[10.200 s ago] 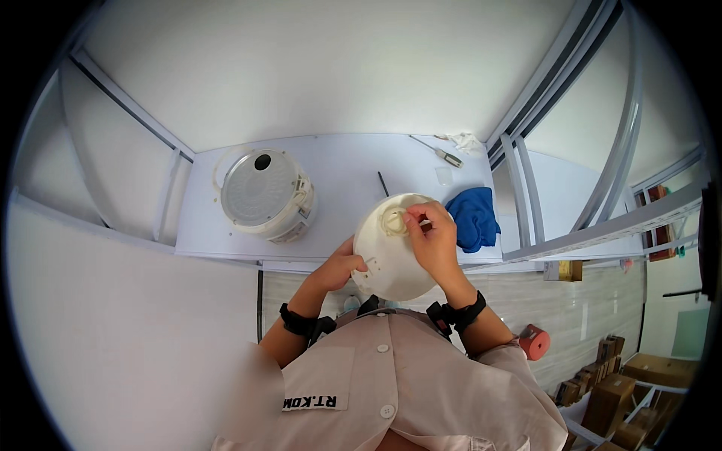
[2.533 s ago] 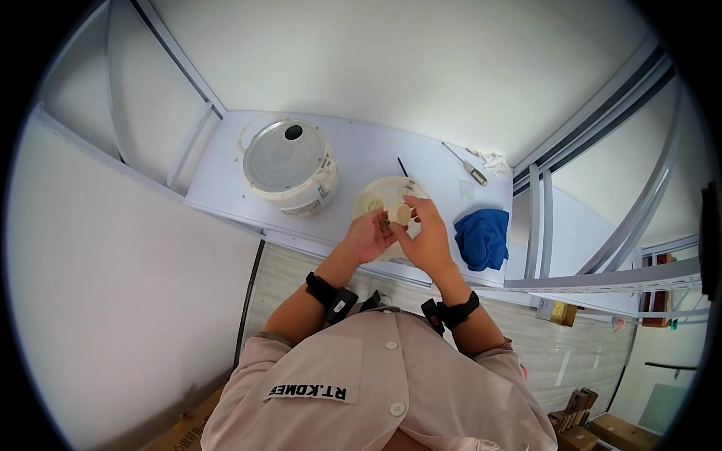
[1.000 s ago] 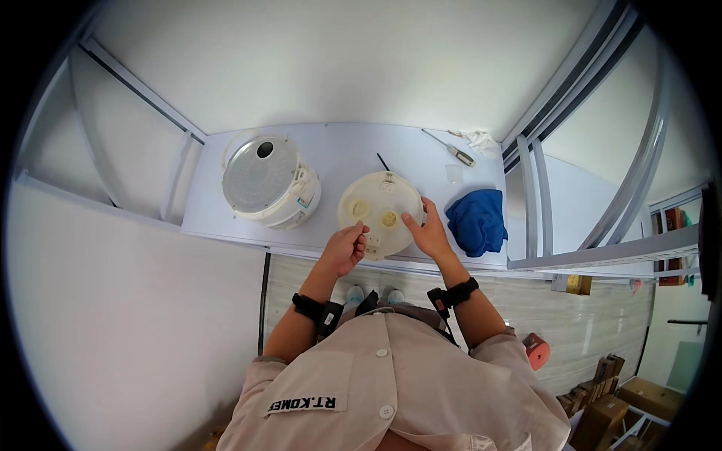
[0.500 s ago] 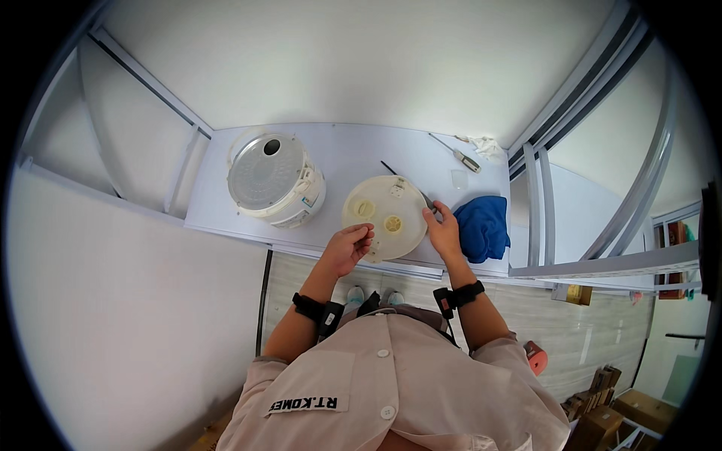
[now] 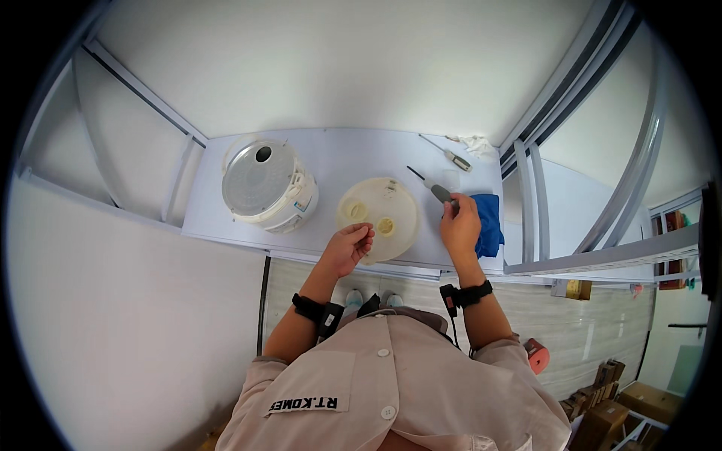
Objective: The person assembles a white plastic appliance base by hand, inserting and tightening multiple screws into pre-drilled holes. They handle the base, a screwdriver, and screws, rotating the base to access different screw locations.
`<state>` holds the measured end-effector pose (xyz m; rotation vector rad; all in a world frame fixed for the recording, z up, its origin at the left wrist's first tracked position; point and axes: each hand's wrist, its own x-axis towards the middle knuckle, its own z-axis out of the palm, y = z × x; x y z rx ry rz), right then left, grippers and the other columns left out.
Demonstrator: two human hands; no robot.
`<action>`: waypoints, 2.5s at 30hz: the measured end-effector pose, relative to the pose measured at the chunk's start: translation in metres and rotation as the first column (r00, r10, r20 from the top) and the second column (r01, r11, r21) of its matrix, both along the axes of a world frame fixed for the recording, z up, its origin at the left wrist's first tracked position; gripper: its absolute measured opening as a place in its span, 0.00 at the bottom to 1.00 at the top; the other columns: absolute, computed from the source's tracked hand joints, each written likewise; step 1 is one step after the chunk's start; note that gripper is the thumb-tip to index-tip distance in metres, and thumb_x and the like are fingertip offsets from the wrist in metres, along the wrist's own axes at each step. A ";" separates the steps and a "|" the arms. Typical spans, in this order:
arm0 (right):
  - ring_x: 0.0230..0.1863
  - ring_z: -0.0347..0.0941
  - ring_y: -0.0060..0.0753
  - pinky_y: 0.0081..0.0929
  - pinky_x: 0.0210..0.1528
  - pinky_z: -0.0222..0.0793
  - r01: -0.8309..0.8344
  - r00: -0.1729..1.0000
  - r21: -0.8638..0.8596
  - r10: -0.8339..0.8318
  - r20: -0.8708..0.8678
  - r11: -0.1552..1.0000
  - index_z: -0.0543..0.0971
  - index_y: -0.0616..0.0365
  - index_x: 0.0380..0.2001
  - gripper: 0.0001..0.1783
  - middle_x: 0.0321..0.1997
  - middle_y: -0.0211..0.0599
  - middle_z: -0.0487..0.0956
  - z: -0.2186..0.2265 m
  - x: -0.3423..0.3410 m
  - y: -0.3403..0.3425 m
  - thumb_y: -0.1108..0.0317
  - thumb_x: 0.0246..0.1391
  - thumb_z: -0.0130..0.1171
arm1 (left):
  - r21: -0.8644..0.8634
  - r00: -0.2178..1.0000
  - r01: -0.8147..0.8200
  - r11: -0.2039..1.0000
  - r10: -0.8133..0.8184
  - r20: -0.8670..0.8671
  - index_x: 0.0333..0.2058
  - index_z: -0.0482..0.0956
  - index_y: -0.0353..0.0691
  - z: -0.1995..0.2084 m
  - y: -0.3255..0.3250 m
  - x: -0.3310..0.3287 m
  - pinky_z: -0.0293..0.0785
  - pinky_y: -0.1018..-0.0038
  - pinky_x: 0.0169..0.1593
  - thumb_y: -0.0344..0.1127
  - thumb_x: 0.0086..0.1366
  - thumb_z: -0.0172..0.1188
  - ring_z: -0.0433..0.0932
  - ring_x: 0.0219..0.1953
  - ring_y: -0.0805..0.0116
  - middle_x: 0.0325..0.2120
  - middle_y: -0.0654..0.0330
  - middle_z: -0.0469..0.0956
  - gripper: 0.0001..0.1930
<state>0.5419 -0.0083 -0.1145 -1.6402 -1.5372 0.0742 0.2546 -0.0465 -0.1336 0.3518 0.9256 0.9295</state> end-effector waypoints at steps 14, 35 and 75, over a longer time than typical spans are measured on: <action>0.32 0.73 0.26 0.23 0.35 0.75 -0.196 0.918 0.274 0.274 -0.285 0.942 0.77 0.64 0.53 0.12 0.54 0.45 0.71 0.085 0.000 -0.026 0.69 0.74 0.50 | 0.052 0.983 -0.092 0.994 0.082 0.166 0.43 0.78 0.40 0.005 -0.003 0.002 0.78 0.78 0.44 0.38 0.77 0.58 0.77 0.37 0.75 0.36 0.65 0.78 0.07; 0.28 0.70 0.22 0.21 0.29 0.69 -0.365 0.786 0.270 0.450 -0.423 0.891 0.76 0.64 0.51 0.12 0.50 0.41 0.73 0.097 -0.023 -0.052 0.67 0.75 0.50 | 0.112 0.935 -0.142 0.984 0.096 0.342 0.46 0.77 0.41 0.003 -0.011 0.000 0.82 0.77 0.45 0.35 0.78 0.57 0.80 0.37 0.73 0.38 0.63 0.79 0.06; 0.26 0.73 0.21 0.21 0.27 0.70 -0.377 0.832 0.086 0.378 -0.405 0.922 0.78 0.63 0.46 0.14 0.36 0.35 0.78 0.084 -0.017 -0.048 0.63 0.67 0.65 | 0.124 0.965 -0.244 0.962 0.229 0.128 0.41 0.77 0.41 -0.005 -0.004 0.008 0.72 0.78 0.35 0.38 0.78 0.58 0.72 0.32 0.76 0.32 0.66 0.77 0.08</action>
